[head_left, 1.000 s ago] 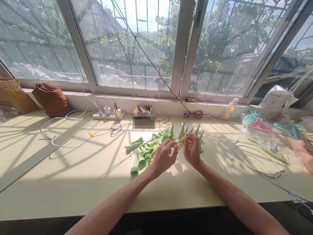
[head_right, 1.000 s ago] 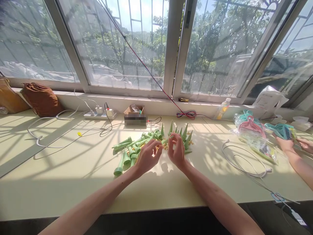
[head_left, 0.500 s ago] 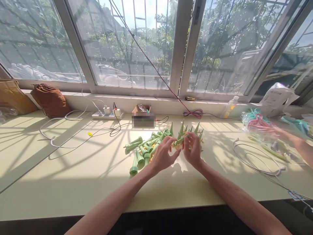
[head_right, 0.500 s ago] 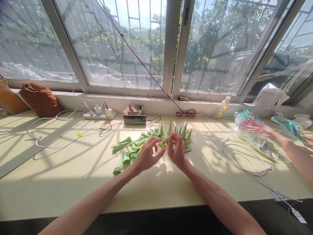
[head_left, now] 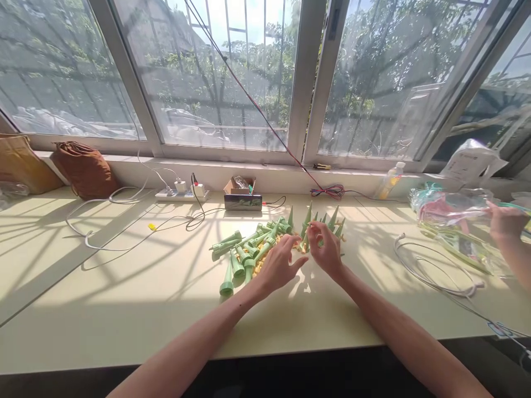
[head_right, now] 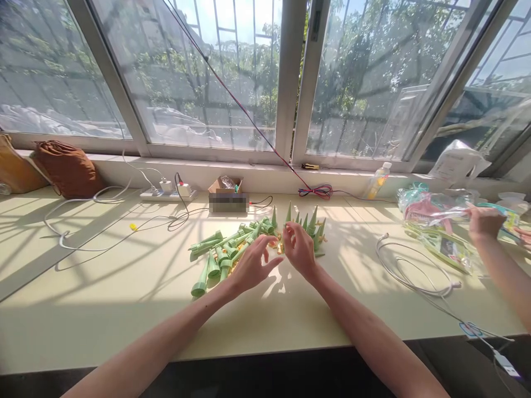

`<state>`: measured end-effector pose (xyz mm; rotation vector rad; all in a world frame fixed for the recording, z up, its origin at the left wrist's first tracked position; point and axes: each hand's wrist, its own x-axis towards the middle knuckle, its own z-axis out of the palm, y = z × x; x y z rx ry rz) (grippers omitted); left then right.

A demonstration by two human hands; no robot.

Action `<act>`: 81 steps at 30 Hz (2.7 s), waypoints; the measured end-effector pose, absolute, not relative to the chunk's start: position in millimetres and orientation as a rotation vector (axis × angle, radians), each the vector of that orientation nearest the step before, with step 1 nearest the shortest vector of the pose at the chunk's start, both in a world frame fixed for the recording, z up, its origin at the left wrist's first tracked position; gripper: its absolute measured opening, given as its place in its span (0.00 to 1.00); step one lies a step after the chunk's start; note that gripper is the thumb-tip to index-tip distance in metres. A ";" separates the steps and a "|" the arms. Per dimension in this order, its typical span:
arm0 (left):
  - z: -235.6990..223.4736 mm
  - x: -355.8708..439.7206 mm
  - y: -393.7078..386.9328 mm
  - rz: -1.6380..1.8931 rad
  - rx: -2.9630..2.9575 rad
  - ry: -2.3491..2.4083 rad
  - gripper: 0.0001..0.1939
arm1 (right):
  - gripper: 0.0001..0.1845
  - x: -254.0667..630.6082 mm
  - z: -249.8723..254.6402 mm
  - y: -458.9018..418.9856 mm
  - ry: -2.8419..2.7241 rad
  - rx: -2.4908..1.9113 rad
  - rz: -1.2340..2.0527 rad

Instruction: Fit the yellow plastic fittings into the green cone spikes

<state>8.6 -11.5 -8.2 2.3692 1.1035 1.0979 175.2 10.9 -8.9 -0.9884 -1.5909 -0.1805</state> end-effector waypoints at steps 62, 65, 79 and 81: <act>-9.6 13.8 -18.4 1.179 2.456 1.205 0.07 | 0.04 173.0 -14.7 -2.5 -1.590 -0.870 -0.130; -9.7 13.0 -18.1 1.204 2.489 1.215 0.07 | 0.04 168.6 -16.1 -2.3 -1.604 -0.855 -0.108; 2.8 -15.9 19.3 1.459 2.374 1.520 0.06 | 0.07 142.7 -31.9 -4.5 -1.758 -0.686 -0.054; 10.1 -17.6 31.1 1.449 2.324 1.616 0.05 | 0.08 138.9 -34.9 -4.6 -1.805 -0.669 -0.063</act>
